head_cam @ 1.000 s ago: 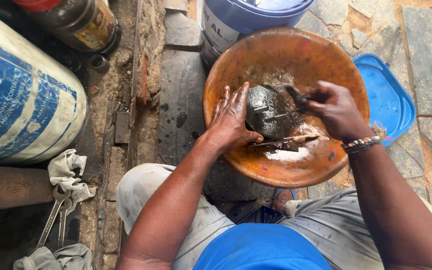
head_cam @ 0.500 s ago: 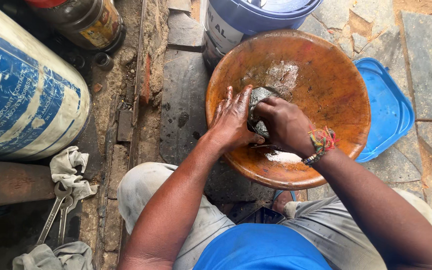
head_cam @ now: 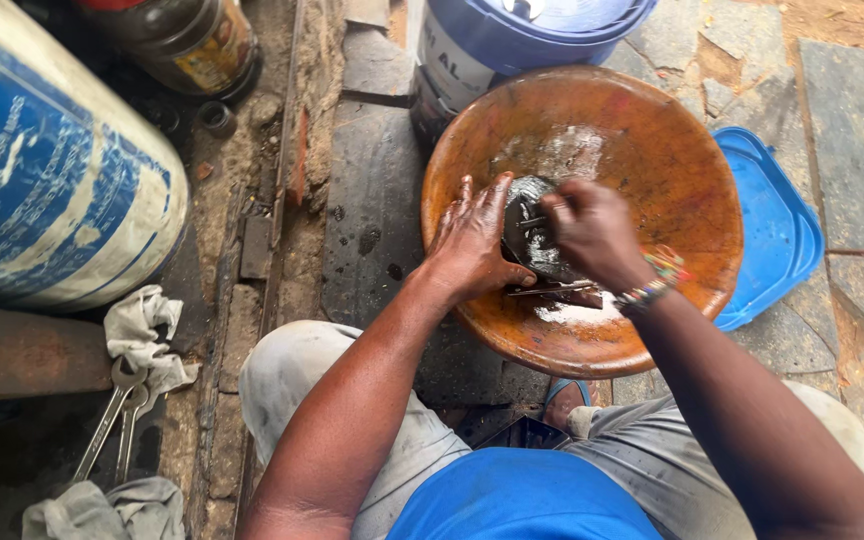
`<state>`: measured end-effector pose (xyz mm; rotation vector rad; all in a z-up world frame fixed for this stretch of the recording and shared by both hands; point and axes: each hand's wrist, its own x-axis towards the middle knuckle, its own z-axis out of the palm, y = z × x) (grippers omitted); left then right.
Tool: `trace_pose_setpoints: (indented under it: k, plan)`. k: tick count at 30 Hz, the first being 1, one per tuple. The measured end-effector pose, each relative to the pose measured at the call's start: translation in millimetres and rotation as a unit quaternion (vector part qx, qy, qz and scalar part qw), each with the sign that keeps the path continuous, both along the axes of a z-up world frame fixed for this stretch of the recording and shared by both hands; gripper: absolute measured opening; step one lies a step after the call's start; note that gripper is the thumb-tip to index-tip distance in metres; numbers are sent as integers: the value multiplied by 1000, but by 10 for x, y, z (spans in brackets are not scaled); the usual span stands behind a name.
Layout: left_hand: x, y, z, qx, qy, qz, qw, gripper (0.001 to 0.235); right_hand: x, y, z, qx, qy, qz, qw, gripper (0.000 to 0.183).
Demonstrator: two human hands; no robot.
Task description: The person scrubs a greasy mechanical part in a brown basin using a small metal tool and hands. The person repeatedly rotates the part to clean different sides and rinses it in the basin water.
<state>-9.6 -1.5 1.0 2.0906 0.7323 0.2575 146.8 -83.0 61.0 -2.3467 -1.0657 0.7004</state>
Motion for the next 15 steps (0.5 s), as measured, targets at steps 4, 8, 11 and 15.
trace_pose_setpoints:
  k: [4,8,11,15]
  plan:
    - [-11,5,-26,0,9,-3,1000,138,253,-237,162,127,-5,42,991,12]
    - [27,9,-13,18,-6,-9,1000,140,391,-444,161,132,-18,169,977,7]
    - [23,-5,-10,14,3,-10,1000,139,283,-497,-3,93,-103,188,972,8]
    - [-6,-6,32,16,9,-5,1000,139,214,-379,-260,51,-207,107,971,13]
